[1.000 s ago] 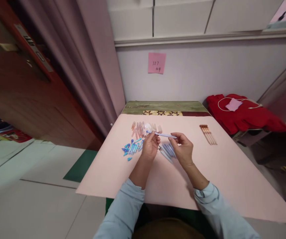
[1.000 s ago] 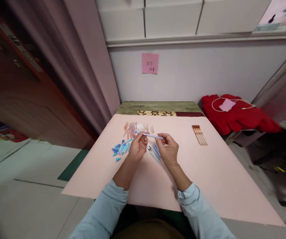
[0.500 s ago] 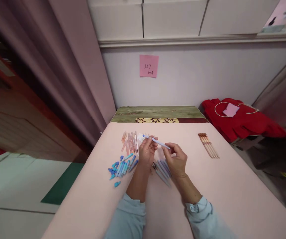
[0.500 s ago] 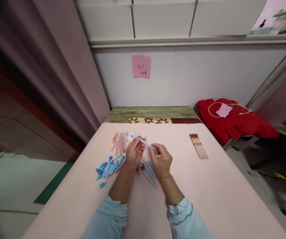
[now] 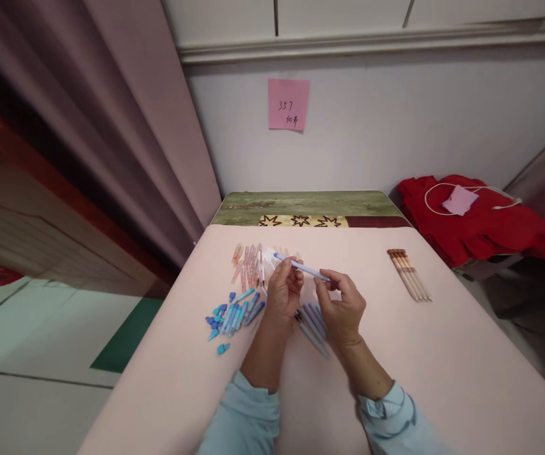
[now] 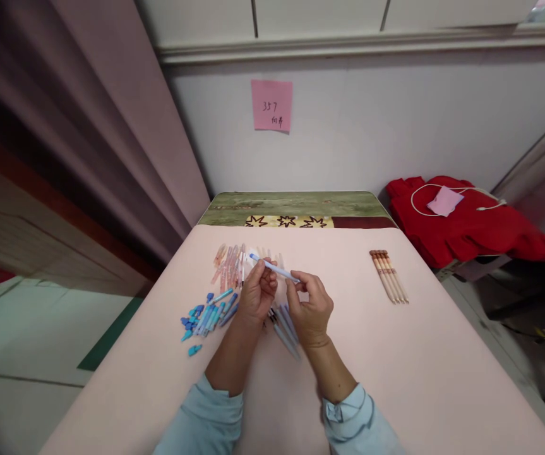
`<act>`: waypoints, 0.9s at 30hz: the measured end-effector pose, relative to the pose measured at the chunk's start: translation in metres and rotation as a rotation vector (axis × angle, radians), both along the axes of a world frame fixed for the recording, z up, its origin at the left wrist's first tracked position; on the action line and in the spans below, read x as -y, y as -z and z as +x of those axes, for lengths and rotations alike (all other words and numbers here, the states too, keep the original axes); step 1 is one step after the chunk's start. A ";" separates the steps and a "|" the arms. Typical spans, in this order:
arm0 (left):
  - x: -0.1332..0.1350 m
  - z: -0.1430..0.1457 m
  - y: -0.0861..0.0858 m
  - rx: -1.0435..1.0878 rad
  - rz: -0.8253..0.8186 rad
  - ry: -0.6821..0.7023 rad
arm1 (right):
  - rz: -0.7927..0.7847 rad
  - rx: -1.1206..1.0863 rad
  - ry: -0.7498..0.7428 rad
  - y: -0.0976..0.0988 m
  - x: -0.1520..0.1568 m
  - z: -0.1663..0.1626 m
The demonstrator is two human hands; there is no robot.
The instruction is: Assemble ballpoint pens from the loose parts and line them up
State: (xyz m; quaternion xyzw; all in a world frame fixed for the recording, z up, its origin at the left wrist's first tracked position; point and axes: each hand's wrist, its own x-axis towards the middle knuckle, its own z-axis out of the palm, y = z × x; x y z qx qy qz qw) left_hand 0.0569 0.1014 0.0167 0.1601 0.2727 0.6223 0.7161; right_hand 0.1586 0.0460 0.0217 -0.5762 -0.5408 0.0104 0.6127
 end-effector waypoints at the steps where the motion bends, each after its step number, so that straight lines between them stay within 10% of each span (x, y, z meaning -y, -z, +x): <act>1: 0.001 0.000 0.000 0.001 -0.001 0.004 | 0.001 -0.001 -0.003 0.000 0.000 0.000; 27: 0.015 0.001 -0.006 -0.023 0.049 0.038 | -0.175 -0.063 -0.040 0.010 0.007 0.003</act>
